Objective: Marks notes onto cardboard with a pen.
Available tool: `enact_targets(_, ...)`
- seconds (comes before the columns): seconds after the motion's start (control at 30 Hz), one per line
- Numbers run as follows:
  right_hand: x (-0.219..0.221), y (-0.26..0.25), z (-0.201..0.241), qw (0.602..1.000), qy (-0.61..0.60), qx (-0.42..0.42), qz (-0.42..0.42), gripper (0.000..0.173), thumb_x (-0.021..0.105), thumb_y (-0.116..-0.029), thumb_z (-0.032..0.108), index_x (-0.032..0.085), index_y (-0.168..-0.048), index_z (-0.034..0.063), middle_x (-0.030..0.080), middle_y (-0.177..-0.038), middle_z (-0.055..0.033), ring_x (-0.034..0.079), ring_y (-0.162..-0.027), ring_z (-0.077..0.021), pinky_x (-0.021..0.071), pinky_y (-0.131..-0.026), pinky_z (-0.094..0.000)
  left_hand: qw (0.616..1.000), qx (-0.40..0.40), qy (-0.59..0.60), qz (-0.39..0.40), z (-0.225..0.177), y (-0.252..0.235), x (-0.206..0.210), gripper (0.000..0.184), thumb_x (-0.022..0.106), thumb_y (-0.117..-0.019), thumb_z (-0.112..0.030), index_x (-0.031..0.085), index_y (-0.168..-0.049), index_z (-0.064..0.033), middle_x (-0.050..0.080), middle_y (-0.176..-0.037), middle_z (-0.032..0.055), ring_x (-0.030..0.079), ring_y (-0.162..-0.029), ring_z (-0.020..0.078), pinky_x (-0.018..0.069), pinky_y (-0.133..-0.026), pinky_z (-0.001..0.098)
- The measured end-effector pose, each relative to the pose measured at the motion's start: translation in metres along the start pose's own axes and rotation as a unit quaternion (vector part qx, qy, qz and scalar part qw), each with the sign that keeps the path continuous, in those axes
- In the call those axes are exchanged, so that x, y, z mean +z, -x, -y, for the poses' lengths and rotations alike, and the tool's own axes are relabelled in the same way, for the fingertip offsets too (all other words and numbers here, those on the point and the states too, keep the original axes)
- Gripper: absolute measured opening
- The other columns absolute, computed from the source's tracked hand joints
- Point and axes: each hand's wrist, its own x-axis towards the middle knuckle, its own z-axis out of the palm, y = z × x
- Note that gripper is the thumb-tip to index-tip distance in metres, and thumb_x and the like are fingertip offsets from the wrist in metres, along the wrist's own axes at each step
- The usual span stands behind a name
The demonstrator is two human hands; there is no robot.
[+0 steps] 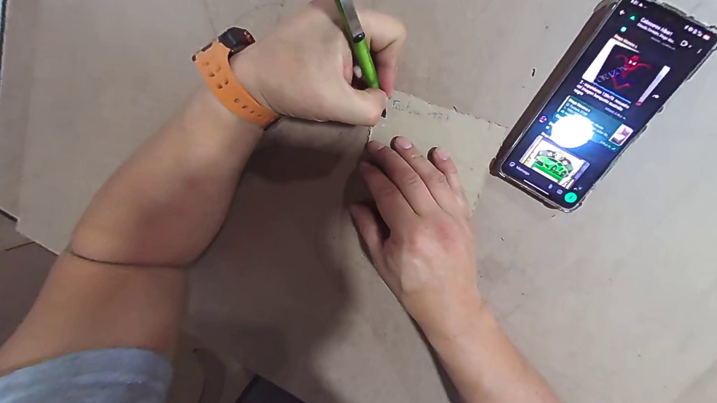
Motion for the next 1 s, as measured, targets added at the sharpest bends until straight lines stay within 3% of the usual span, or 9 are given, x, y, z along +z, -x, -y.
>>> enact_targets(0.2, 0.0, -0.0002, -0.0001, 1.0, 0.003, -0.001, -0.001, 0.032, 0.062, -0.1009, 0.036, 0.075, -0.123, 0.017, 0.065, -0.141, 0.0023, 0.051, -0.142, -0.0178, 0.0319, -0.125, -0.0464, 1.0, 0.008, 0.016, 0.0, 0.0025, 0.0014, -0.0002, 0.006, 0.067, -0.0823, -0.019, 0.066, -0.083, -0.0138, 0.07, -0.081, -0.0014, 0.062, -0.066, 0.0047, 0.0485, -0.051, 0.0231)
enact_targets(0.43, 0.0, 0.0001, -0.0002, 1.0, 0.003, -0.002, -0.001, 0.032, 0.062, -0.101, 0.037, 0.075, -0.123, 0.0169, 0.065, -0.141, 0.0024, 0.051, -0.142, -0.0175, 0.0317, -0.125, -0.0463, 0.999, -0.005, -0.011, 0.04, -0.0011, -0.0001, -0.0041, 0.005, 0.066, -0.0801, -0.022, 0.066, -0.08, -0.017, 0.067, -0.074, -0.0055, 0.057, -0.058, 0.0024, 0.043, -0.046, 0.0221)
enact_targets(0.57, -0.0007, -0.0003, -0.0005, 1.0, 0.007, -0.003, -0.001, 0.032, 0.062, -0.1011, 0.037, 0.075, -0.123, 0.0173, 0.065, -0.141, 0.0026, 0.05, -0.142, -0.0173, 0.0316, -0.125, -0.0462, 0.999, 0.005, 0.021, 0.039, 0.0027, 0.0012, -0.0051, 0.007, 0.069, -0.0839, -0.022, 0.068, -0.084, -0.0142, 0.07, -0.079, -0.0028, 0.061, -0.062, 0.004, 0.047, -0.049, 0.022)
enact_targets(0.8, -0.0007, 0.0005, -0.0006, 1.0, 0.006, -0.001, 0.003, 0.032, 0.062, -0.1012, 0.036, 0.075, -0.123, 0.0169, 0.065, -0.142, 0.0024, 0.05, -0.143, -0.0175, 0.0315, -0.125, -0.0463, 1.0, 0.001, 0.002, -0.014, 0.001, 0.001, 0.003, 0.004, 0.066, -0.0799, -0.017, 0.064, -0.082, -0.0143, 0.069, -0.082, -0.0019, 0.061, -0.065, 0.0039, 0.0471, -0.05, 0.0222)
enact_targets(1.0, -0.0006, 0.0002, -0.0006, 1.0, 0.004, -0.001, 0.002, 0.031, 0.061, -0.1012, 0.035, 0.075, -0.122, 0.0176, 0.065, -0.142, 0.0029, 0.05, -0.143, -0.017, 0.031, -0.126, -0.046, 1.0, 0.01, -0.003, 0.027, 0.0002, 0.0001, -0.0013, 0.004, 0.066, -0.0802, -0.019, 0.064, -0.08, -0.0152, 0.068, -0.078, -0.0025, 0.06, -0.063, 0.004, 0.0453, -0.048, 0.0225)
